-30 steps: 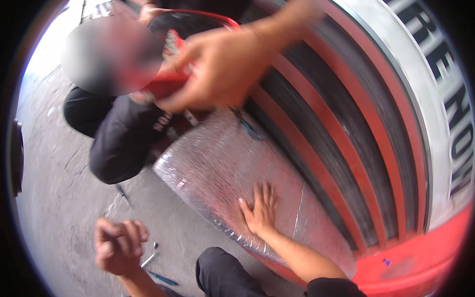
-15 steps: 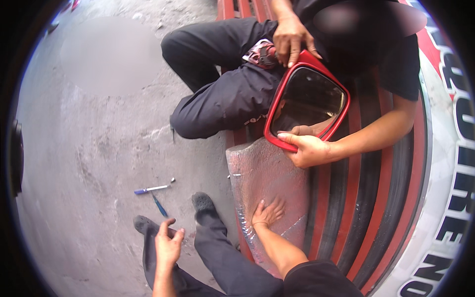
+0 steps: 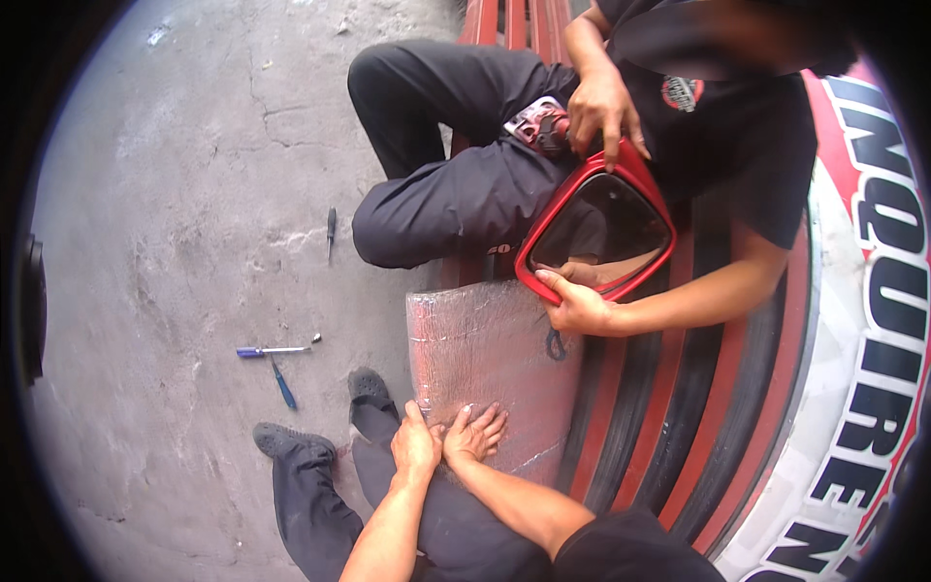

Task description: The person is repairing a red car side mirror. They use a screwdriver to remove screws and separate the mirror housing. They then reassemble the mirror and tighten the screws.

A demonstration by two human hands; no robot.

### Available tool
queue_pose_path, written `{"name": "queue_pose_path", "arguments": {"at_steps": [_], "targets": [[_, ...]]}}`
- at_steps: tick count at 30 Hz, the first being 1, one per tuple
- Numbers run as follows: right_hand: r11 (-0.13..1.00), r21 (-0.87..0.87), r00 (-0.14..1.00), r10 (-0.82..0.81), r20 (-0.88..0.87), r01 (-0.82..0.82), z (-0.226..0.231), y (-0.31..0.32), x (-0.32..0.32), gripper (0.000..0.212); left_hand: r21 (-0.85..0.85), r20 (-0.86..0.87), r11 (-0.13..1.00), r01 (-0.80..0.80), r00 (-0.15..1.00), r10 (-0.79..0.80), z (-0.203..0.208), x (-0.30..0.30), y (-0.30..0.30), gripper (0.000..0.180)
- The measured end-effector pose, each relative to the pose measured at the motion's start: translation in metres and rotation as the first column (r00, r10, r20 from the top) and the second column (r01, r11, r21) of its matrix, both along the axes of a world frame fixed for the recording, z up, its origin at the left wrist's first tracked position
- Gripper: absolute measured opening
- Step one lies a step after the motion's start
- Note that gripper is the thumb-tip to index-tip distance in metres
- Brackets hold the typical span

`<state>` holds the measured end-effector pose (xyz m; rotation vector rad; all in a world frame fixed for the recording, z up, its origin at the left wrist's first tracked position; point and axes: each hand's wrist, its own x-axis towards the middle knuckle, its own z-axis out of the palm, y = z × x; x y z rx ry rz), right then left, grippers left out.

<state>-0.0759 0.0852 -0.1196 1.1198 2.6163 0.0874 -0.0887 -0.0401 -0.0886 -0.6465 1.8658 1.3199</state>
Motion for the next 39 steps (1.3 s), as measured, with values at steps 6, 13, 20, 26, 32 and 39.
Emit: {"name": "queue_pose_path", "arguments": {"at_steps": [6, 13, 20, 26, 32, 39], "targets": [[0.885, -0.287, 0.787, 0.46, 0.411, -0.368, 0.083, 0.067, -0.075, 0.086, 0.038, -0.047, 0.945, 0.325, 0.945, -0.323, 0.01, -0.052, -0.067, 0.081], [0.461, -0.562, 0.396, 0.886, 0.241, -0.687, 0.055, 0.136, -0.142, 0.061, -0.219, -0.608, 0.663, -0.716, 0.632, 0.481, -0.062, 0.034, -0.181, 0.047], [0.403, -0.854, 0.519, 0.833, 0.192, -0.329, 0.026, 0.172, -0.183, 0.049, -0.424, -0.613, 0.206, -0.882, 0.447, 0.651, -0.071, 0.107, -0.224, 0.04], [0.189, -0.768, 0.473, 0.866, -0.163, -0.611, 0.046, 0.167, -0.171, 0.036, -0.464, -0.42, 0.471, -0.75, 0.654, 0.629, -0.014, 0.076, -0.053, 0.041], [0.108, -0.209, 0.145, 0.975, -0.171, -0.972, 0.1, 0.186, -0.245, 0.112, -0.485, -0.151, 0.778, -0.4, 0.914, 0.376, 0.009, 0.083, 0.032, 0.041], [0.261, -0.148, 0.258, 0.965, 0.039, -0.954, 0.076, 0.215, -0.281, 0.132, -0.493, -0.195, 0.729, -0.474, 0.877, 0.439, -0.025, 0.111, 0.033, 0.04]]}}
